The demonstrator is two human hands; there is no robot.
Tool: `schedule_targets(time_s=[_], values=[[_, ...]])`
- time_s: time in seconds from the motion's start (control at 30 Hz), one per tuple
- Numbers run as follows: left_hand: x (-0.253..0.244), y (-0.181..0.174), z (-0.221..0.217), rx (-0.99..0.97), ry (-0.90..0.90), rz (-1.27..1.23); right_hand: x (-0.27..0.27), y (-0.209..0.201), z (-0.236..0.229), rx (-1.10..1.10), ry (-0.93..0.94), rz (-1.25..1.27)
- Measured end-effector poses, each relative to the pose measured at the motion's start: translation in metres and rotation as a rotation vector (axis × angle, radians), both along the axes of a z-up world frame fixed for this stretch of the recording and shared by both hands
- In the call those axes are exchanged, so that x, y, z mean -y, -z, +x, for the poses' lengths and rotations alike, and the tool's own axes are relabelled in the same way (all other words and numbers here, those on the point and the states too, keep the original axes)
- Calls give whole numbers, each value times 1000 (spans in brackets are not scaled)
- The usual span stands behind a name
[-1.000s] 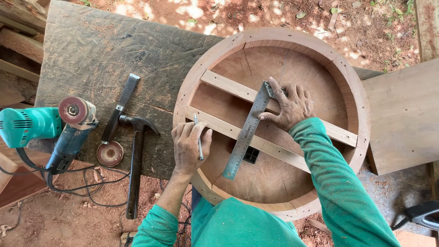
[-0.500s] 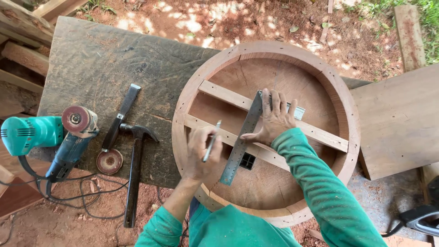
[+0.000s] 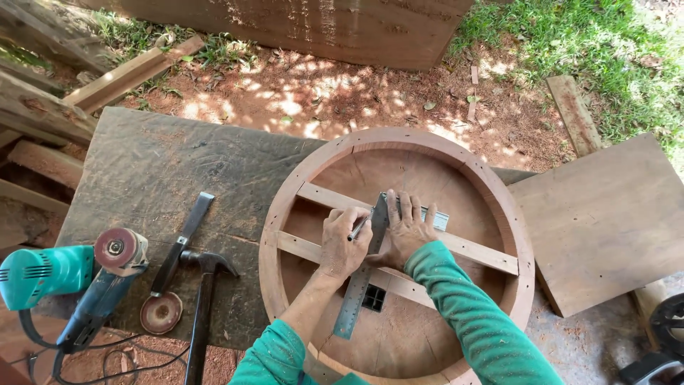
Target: Marking measurements on a circular wooden frame and using a power router to shape the edges.
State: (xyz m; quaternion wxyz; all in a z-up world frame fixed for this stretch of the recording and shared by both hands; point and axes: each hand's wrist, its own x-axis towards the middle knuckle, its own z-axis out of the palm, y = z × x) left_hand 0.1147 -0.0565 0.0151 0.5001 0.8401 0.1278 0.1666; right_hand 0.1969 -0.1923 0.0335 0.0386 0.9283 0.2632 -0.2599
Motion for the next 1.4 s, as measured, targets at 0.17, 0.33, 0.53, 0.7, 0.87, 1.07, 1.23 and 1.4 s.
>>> schedule_targets(time_s=[0.17, 0.33, 0.53, 0.7, 0.87, 1.07, 1.23, 1.4], values=[[-5, -5, 1, 23, 32, 73, 1, 5, 2, -10, 4, -5], [-17, -28, -6, -245, 104, 251, 1, 2, 5, -38, 5, -13], [-16, -43, -68, -19, 71, 155, 5, 8, -2, -37, -12, 2], [-11, -32, -96, 12, 30, 123, 4, 8, 3, -12, -4, 4], [-8, -30, -100, 19, 60, 119, 3, 11, 3, -1, -11, 7], [-11, -38, -106, -167, 141, 191, 5, 13, 2, 2, -10, 13], [-17, -61, -115, -141, 75, 138, 6, 6, 5, -9, 20, 58], [-10, -49, -131, -52, -67, 52, 36, 29, 18, 65, 49, 394]])
